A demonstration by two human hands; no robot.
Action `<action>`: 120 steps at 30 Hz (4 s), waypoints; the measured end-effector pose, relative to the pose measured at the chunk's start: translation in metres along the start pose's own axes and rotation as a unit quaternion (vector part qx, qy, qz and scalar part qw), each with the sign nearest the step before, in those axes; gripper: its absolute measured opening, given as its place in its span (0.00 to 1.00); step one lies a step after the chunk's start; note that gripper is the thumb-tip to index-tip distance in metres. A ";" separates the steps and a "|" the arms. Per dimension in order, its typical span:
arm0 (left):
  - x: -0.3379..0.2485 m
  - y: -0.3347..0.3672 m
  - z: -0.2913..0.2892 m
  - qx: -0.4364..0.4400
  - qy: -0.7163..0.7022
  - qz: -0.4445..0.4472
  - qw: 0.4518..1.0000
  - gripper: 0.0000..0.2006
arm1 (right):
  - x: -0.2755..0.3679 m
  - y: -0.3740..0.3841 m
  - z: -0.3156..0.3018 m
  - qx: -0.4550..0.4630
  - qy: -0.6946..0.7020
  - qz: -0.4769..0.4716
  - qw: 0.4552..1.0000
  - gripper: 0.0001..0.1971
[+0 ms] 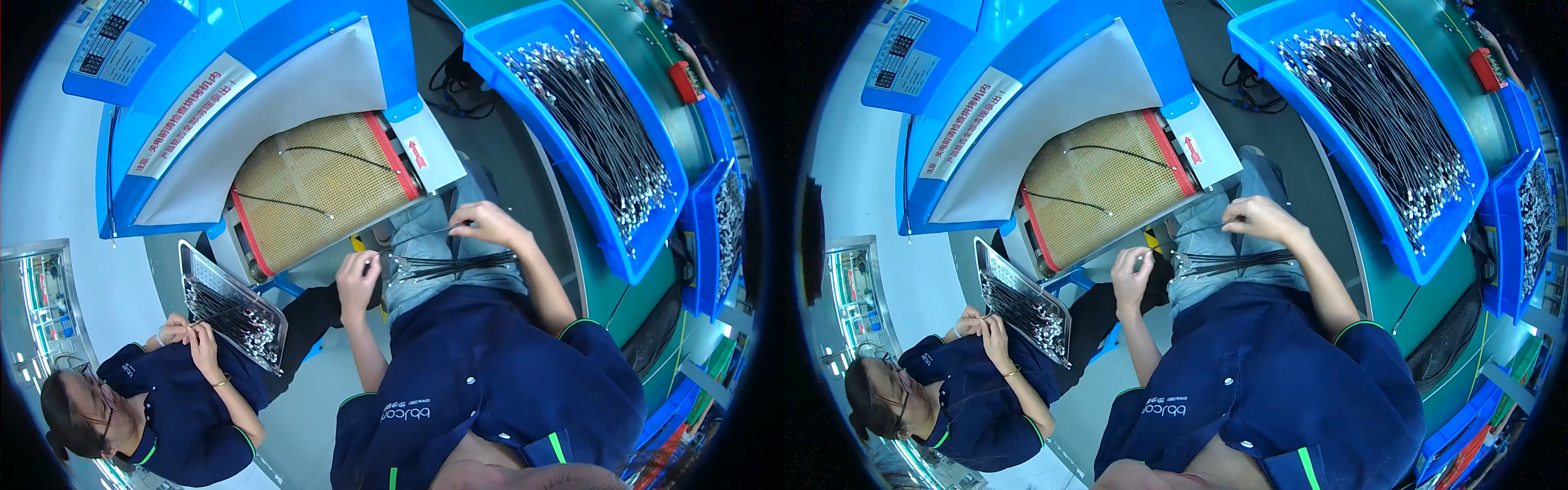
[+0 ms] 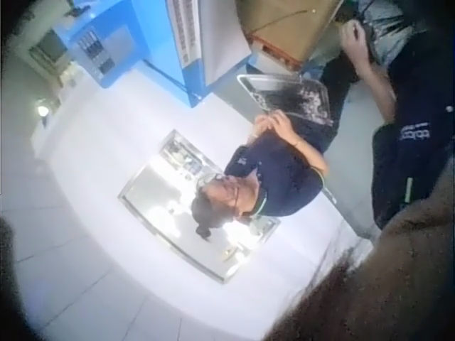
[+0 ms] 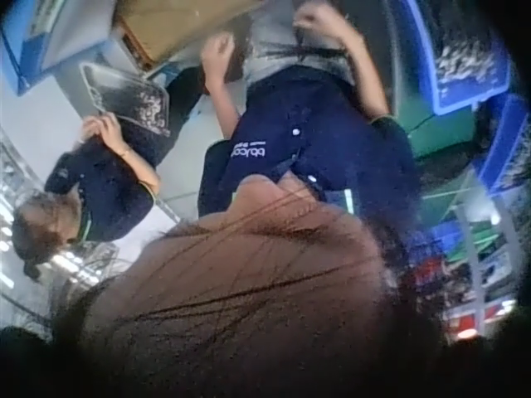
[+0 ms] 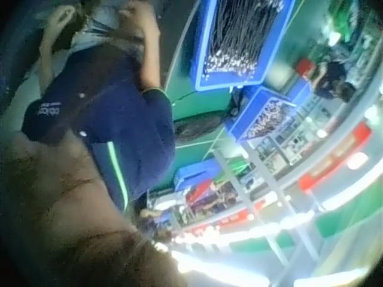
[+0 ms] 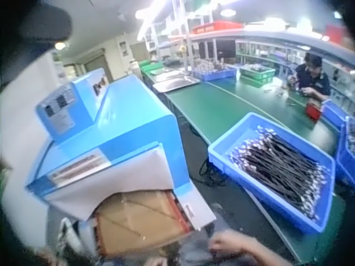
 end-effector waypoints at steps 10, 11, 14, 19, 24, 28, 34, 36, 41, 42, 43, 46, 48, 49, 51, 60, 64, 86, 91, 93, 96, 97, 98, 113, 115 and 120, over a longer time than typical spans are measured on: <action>0.035 -0.026 -0.021 -0.040 -0.026 -0.087 0.995 0.04 | 0.001 -0.020 -0.021 -0.103 -0.015 -0.006 0.995 0.07; 0.035 -0.027 -0.023 -0.042 -0.022 -0.087 0.995 0.04 | 0.002 -0.020 -0.021 -0.121 -0.025 -0.020 0.992 0.07; 0.036 -0.029 -0.028 -0.054 -0.021 -0.088 0.994 0.04 | 0.002 -0.025 -0.024 -0.156 -0.036 -0.046 0.986 0.07; 0.037 -0.030 -0.034 -0.053 -0.018 -0.093 0.994 0.04 | 0.001 -0.028 -0.024 -0.184 -0.063 -0.067 0.978 0.07; 0.035 -0.030 -0.032 -0.037 -0.025 -0.092 0.995 0.04 | 0.006 -0.029 -0.022 -0.228 -0.101 -0.124 0.960 0.08; 0.036 -0.031 -0.032 -0.040 -0.024 -0.092 0.995 0.04 | 0.006 -0.029 -0.021 -0.214 -0.128 -0.112 0.962 0.09; 0.039 -0.035 -0.037 -0.047 -0.020 -0.096 0.994 0.04 | 0.010 -0.033 -0.020 -0.219 -0.164 -0.128 0.953 0.10; 0.038 -0.036 -0.038 -0.046 -0.018 -0.094 0.994 0.04 | 0.013 -0.035 -0.020 -0.237 -0.186 -0.167 0.939 0.09; 0.036 -0.036 -0.041 -0.046 -0.020 -0.092 0.994 0.04 | 0.013 -0.035 -0.020 -0.230 -0.202 -0.168 0.937 0.08; 0.035 -0.035 -0.042 -0.046 -0.015 -0.092 0.995 0.04 | 0.013 -0.034 -0.020 -0.231 -0.198 -0.167 0.938 0.09; 0.035 -0.035 -0.043 -0.049 -0.012 -0.092 0.995 0.04 | 0.013 -0.034 -0.019 -0.224 -0.191 -0.162 0.942 0.09; 0.034 -0.036 -0.044 -0.053 -0.013 -0.093 0.994 0.04 | 0.011 -0.033 -0.019 -0.208 -0.167 -0.153 0.952 0.09; 0.035 -0.036 -0.045 -0.052 -0.017 -0.098 0.994 0.04 | 0.010 -0.033 -0.019 -0.204 -0.147 -0.155 0.955 0.09; 0.035 -0.036 -0.045 -0.051 -0.020 -0.102 0.993 0.04 | 0.010 -0.033 -0.019 -0.204 -0.143 -0.157 0.956 0.08; 0.036 -0.037 -0.045 -0.052 -0.023 -0.105 0.993 0.04 | 0.010 -0.034 -0.019 -0.204 -0.135 -0.162 0.956 0.08; 0.041 -0.032 -0.051 -0.064 -0.002 -0.090 0.994 0.04 | 0.008 -0.031 -0.016 -0.170 -0.090 -0.152 0.969 0.07; 0.043 -0.028 -0.054 -0.059 0.012 -0.088 0.994 0.04 | 0.008 -0.029 -0.015 -0.163 -0.082 -0.145 0.972 0.06; 0.153 0.156 -0.096 0.071 0.049 -0.080 0.993 0.08 | 0.000 0.082 0.024 -0.287 -0.130 -0.091 0.945 0.07; 0.179 0.175 -0.093 0.091 0.090 -0.029 0.991 0.08 | -0.001 0.096 0.031 -0.320 -0.154 -0.054 0.933 0.09; 0.185 0.177 -0.090 0.108 0.117 -0.054 0.986 0.08 | 0.001 0.095 0.029 -0.316 -0.145 -0.055 0.936 0.10; 0.170 0.173 -0.095 0.044 0.132 0.018 0.990 0.11 | 0.002 0.080 0.026 -0.317 -0.109 -0.073 0.939 0.10; 0.165 0.170 -0.096 0.022 0.104 -0.008 0.994 0.12 | 0.001 0.070 0.025 -0.319 -0.091 -0.078 0.940 0.10; 0.158 0.165 -0.097 0.004 0.076 -0.028 0.997 0.13 | -0.002 0.058 0.026 -0.310 -0.090 -0.070 0.944 0.08; -0.225 0.034 -0.082 0.121 -0.807 0.359 0.453 0.09 | -0.081 -0.032 0.099 0.105 -0.018 0.140 0.984 0.11; -0.247 0.032 -0.091 0.153 -0.794 0.399 0.433 0.08 | -0.082 -0.033 0.100 0.107 -0.019 0.141 0.984 0.11; -0.255 0.032 -0.094 0.274 -0.801 0.409 0.341 0.08 | -0.081 -0.034 0.100 0.088 -0.031 0.123 0.988 0.10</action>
Point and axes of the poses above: each hand's wrist, its own y-axis towards the middle knuckle, its own z-axis out of the palm, x = y × z, the point moved 4 cm from there along y, towards the middle knuckle, and after that the axes turned 14 degrees about x, right-handed, at the moved point
